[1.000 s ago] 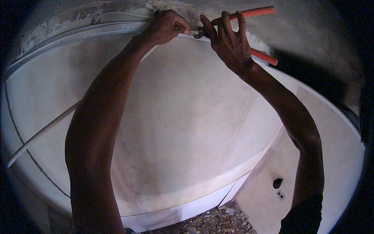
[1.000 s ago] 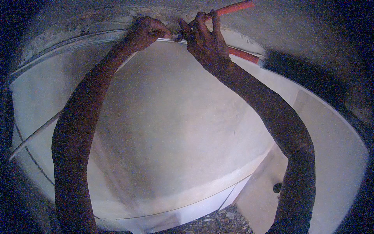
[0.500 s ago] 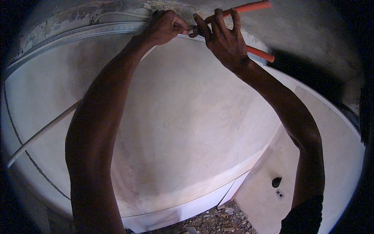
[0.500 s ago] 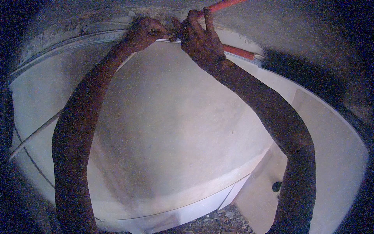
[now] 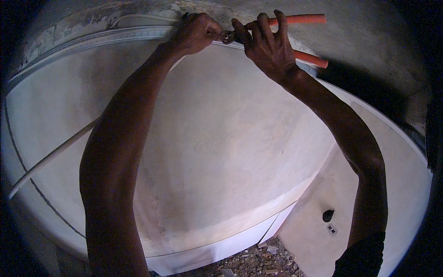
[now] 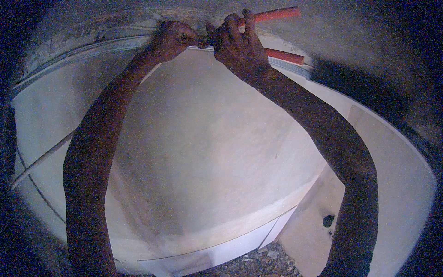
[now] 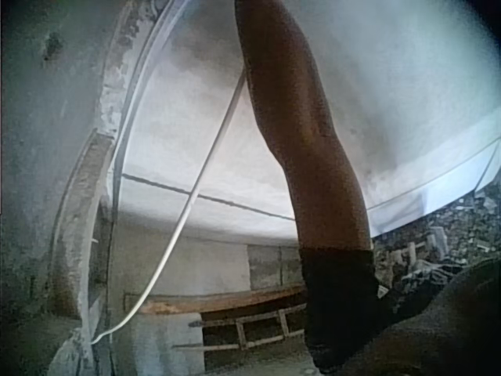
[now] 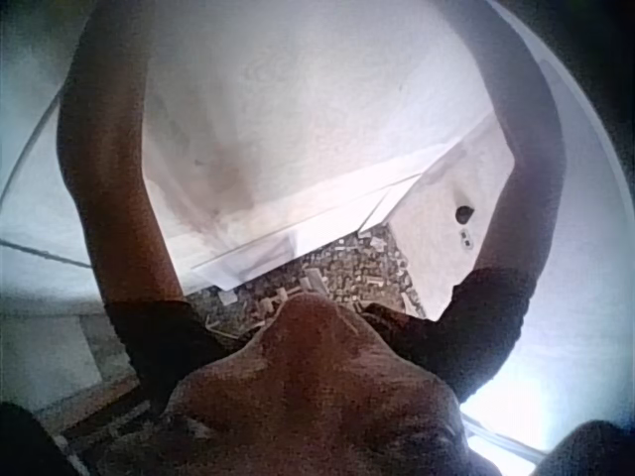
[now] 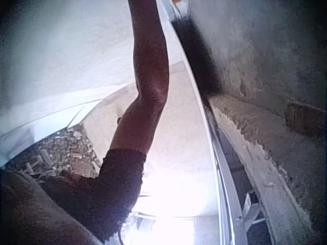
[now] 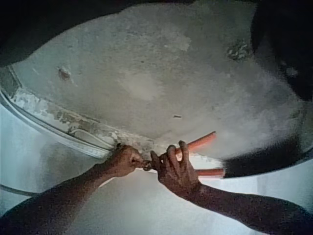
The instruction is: The person secures a metal electrical conduit to a wall using a red-handled tool. They repeatedly clamp the conduit to the wall surface along its length.
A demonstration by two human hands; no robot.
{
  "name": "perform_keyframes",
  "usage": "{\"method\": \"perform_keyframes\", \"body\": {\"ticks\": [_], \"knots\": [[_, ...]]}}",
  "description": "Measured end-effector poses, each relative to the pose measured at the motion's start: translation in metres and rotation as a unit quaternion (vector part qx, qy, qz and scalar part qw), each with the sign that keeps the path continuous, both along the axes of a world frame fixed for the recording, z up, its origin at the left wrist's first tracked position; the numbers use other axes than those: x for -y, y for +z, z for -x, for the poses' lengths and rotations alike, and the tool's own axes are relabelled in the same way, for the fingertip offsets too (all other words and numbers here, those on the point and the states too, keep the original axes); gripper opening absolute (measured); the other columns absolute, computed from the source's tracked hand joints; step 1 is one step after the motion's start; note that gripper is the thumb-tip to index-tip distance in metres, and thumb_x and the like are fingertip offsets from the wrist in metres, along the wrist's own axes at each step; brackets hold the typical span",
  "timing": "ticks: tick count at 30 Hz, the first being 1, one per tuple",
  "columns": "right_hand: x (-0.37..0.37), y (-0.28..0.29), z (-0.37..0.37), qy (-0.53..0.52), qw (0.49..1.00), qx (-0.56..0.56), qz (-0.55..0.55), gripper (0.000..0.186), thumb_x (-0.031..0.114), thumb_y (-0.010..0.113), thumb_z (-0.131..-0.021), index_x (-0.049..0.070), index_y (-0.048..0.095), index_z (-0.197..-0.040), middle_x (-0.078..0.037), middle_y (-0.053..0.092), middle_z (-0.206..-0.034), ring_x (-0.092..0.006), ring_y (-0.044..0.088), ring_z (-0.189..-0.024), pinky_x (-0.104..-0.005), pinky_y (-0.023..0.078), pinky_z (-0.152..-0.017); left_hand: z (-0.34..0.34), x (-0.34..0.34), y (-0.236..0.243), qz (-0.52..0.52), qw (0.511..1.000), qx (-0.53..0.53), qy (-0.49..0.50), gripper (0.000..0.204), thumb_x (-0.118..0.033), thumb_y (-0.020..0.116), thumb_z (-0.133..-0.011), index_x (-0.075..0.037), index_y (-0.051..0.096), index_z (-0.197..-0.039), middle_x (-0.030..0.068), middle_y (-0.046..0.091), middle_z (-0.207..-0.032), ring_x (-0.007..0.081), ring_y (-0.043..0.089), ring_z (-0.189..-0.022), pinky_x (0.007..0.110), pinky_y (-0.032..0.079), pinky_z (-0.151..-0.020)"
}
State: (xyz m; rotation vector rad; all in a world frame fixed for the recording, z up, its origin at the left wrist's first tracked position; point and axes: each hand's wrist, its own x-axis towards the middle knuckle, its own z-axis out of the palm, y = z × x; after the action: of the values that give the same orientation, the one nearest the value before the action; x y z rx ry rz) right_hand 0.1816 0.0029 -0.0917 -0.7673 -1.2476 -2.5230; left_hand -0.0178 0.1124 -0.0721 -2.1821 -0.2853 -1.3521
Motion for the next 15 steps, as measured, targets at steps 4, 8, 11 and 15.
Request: {"method": "perform_keyframes", "body": {"ticks": [4, 8, 11, 15], "knots": [[0.003, 0.004, 0.001, -0.014, 0.999, 0.025, -0.020, 0.051, 0.024, 0.064, -0.083, 0.013, 0.050, -0.131, -0.007, 0.060, -0.094, -0.0249, 0.050, -0.103, -0.0567, 0.034, -0.092, 0.001, 0.005, -0.001, 0.027, 1.000, 0.003, -0.004, 0.016, -0.017, 0.070, -0.079, -0.002, 0.071, -0.084, 0.0135, 0.068, -0.073, 0.0226, 0.064, -0.064, 0.037, 0.050, -0.064], [0.000, 0.006, 0.000, 0.006, 0.998, 0.045, -0.032, 0.049, 0.024, 0.064, -0.082, 0.012, 0.052, -0.128, -0.006, 0.060, -0.089, -0.0243, 0.050, -0.100, -0.0532, 0.039, -0.087, 0.001, 0.013, -0.004, 0.046, 0.999, 0.004, -0.004, 0.012, -0.014, 0.069, -0.079, -0.003, 0.072, -0.085, 0.0137, 0.069, -0.078, 0.0235, 0.066, -0.069, 0.036, 0.051, -0.068], [0.000, 0.006, 0.002, 0.000, 0.998, 0.041, -0.038, 0.042, 0.023, 0.062, -0.084, 0.011, 0.055, -0.124, -0.006, 0.059, -0.082, -0.0235, 0.051, -0.097, -0.0479, 0.043, -0.081, 0.002, 0.014, -0.005, 0.048, 0.999, 0.006, 0.002, 0.011, -0.012, 0.068, -0.080, -0.004, 0.072, -0.085, 0.0143, 0.070, -0.081, 0.0237, 0.067, -0.072, 0.036, 0.052, -0.070], [-0.001, 0.010, -0.003, 0.004, 0.999, 0.047, -0.001, 0.029, 0.022, 0.058, -0.082, 0.008, 0.061, -0.107, -0.008, 0.057, -0.073, -0.0242, 0.052, -0.081, -0.0433, 0.044, -0.070, -0.001, 0.016, -0.007, 0.065, 0.998, 0.011, 0.003, 0.010, -0.008, 0.067, -0.080, -0.001, 0.071, -0.086, 0.0161, 0.069, -0.085, 0.0247, 0.068, -0.077, 0.036, 0.053, -0.073]]}}
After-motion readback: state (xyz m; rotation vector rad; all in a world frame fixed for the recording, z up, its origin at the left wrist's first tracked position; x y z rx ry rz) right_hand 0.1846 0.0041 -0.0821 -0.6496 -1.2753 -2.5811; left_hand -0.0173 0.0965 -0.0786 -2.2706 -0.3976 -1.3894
